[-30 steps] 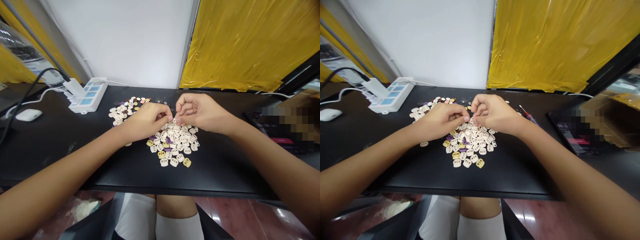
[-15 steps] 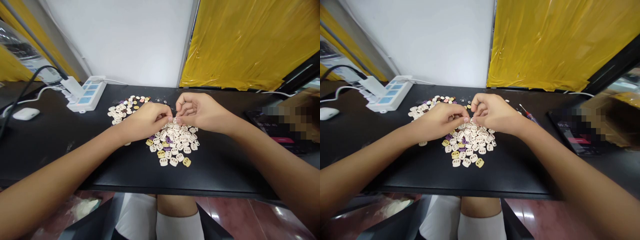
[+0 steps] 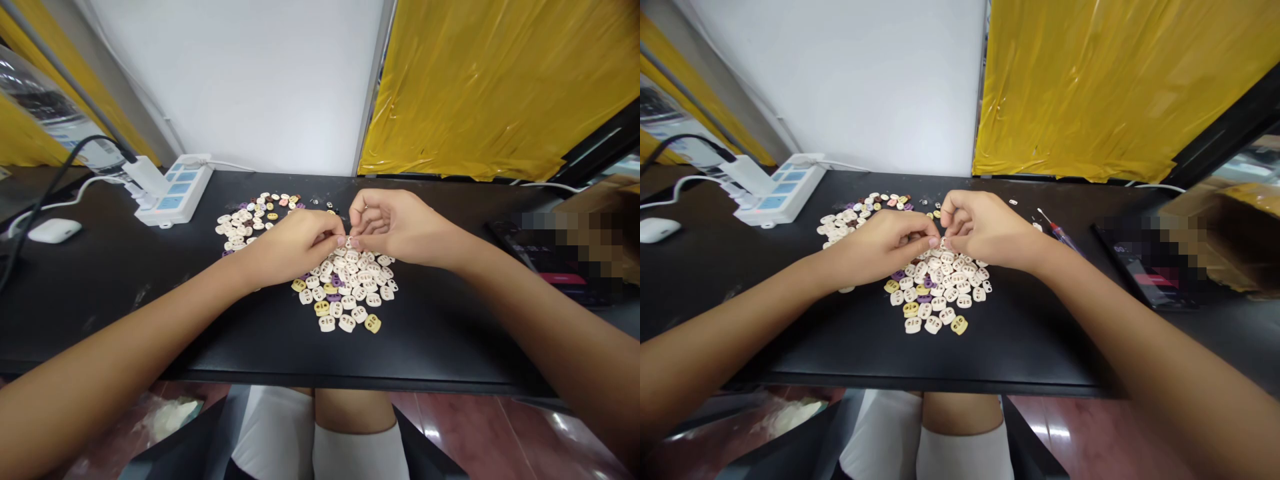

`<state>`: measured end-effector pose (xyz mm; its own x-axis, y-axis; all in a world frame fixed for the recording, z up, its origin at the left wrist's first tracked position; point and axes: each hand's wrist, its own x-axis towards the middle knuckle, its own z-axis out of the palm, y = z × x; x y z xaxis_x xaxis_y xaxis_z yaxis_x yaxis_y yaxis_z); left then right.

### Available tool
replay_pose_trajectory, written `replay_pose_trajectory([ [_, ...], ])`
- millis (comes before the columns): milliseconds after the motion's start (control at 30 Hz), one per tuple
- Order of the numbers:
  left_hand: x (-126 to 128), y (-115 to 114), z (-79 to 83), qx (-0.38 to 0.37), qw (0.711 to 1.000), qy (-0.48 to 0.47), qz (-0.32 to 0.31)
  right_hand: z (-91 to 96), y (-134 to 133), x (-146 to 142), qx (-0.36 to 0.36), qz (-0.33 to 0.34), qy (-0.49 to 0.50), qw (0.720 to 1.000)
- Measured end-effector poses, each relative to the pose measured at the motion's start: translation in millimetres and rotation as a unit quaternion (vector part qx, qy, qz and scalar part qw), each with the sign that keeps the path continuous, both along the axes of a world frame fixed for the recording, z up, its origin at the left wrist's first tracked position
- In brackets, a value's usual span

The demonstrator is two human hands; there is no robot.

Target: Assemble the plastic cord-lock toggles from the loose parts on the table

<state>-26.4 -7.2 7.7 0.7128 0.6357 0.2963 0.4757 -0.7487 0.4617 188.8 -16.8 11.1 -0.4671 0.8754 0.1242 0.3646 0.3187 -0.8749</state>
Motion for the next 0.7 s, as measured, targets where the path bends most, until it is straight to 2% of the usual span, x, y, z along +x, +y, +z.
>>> replay_pose_trajectory([
  [333,-0.7,-0.2,1.3,0.029,1.000,0.006,-0.004,1.2,-0.6,1.1,0.030,0.004,-0.014,0.999],
  [700,-0.3,-0.1,-1.4,0.034,0.999,0.021,-0.019,1.4,-1.7,0.0,0.017,0.027,-0.024,0.999],
])
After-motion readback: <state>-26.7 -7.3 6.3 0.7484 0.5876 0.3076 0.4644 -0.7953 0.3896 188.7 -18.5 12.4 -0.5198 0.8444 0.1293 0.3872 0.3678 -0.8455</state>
